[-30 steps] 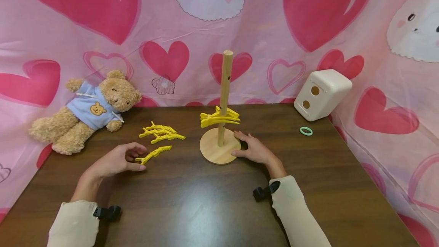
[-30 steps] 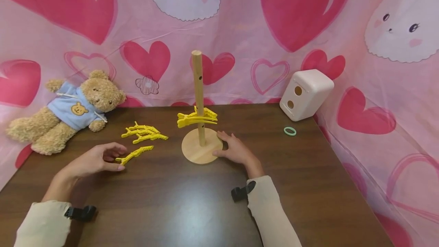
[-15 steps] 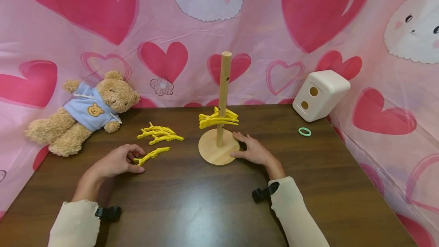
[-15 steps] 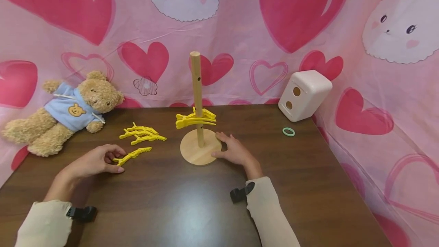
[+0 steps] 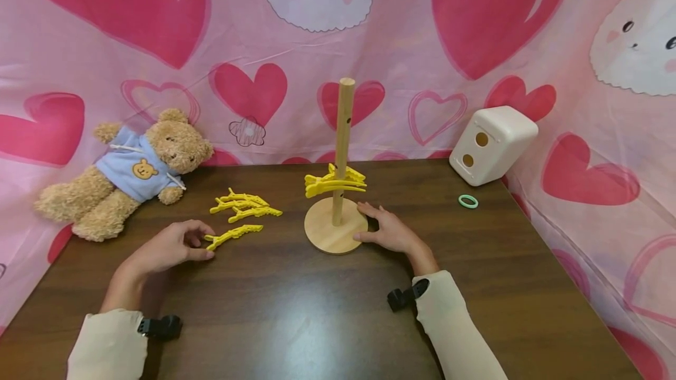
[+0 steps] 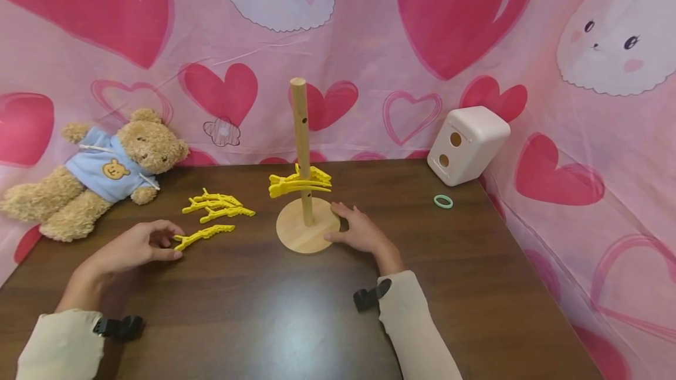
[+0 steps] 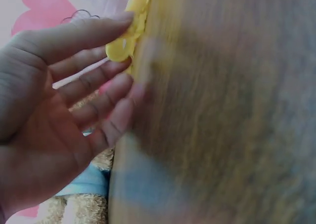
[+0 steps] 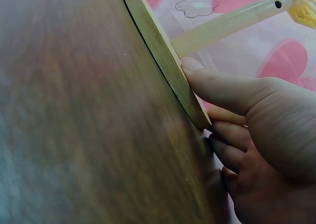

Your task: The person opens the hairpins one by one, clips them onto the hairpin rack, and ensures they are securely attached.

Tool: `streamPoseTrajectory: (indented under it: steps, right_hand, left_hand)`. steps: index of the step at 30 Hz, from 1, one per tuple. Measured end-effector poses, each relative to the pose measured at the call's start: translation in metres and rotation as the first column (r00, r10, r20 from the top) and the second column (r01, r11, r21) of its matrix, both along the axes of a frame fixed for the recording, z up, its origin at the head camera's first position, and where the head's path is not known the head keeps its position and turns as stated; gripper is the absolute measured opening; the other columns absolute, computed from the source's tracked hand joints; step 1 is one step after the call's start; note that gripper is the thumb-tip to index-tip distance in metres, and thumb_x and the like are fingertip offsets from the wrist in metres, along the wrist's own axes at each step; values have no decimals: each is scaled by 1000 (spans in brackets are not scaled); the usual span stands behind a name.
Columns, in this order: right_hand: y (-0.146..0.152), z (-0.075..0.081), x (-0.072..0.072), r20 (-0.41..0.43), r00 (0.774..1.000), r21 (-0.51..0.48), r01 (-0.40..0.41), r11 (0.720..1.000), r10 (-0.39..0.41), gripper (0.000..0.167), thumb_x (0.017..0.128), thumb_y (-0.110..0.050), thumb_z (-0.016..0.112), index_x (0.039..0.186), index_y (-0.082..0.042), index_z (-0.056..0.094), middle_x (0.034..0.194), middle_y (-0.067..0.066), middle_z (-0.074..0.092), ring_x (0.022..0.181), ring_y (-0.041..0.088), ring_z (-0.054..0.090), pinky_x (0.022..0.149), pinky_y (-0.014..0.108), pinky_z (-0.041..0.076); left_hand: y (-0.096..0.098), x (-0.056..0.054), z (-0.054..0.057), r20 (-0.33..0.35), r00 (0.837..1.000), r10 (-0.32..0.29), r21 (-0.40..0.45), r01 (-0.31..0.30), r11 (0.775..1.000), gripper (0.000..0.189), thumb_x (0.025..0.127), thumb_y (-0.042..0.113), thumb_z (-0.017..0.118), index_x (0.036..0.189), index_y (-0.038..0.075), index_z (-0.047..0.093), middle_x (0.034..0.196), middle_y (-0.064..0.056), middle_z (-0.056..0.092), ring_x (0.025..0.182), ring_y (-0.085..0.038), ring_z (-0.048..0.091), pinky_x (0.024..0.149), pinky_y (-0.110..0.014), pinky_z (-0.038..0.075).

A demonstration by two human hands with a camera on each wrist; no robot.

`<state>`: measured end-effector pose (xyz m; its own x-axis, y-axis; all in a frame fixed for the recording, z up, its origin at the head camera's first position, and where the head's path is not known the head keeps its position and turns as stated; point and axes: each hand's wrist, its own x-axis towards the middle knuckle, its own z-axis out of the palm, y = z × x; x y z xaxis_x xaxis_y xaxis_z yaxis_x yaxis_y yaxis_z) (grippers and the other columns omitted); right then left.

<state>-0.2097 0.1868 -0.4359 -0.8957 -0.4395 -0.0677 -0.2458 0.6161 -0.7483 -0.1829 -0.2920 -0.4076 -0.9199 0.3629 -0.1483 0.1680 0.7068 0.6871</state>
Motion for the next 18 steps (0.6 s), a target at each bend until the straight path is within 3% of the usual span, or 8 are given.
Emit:
streamPoseTrajectory:
  steps: [9,14,18]
  right_hand:
    - [-1,1,-1,-1,1000,-1,-1,1000,1,80,90,-32,79,154,-3,41,161,13,32,152,36,15,121,56,9]
    - [-1,0,-1,2,1000,-2,-6,1000,6,79,91,-32,78,154,-3,41,161,13,32,152,35,15,121,56,8]
    - [-1,0,-1,1,1000,-4,-3,1000,3,79,90,-31,79,154,-2,41,161,13,33,152,35,15,121,55,8]
  left_hand:
    - [7,2,5,-142,983,116,136,-96,986,43,90,22,79,122,-3,64,107,-14,69,92,-13,65,78,-20,52]
    - [17,4,9,-148,968,201,251,-160,955,47,91,23,79,126,-4,63,107,-17,69,90,-6,65,77,-17,52]
    - [27,2,10,-178,954,242,329,-174,928,44,90,19,80,123,-5,64,103,-14,69,88,-6,65,76,-16,53]
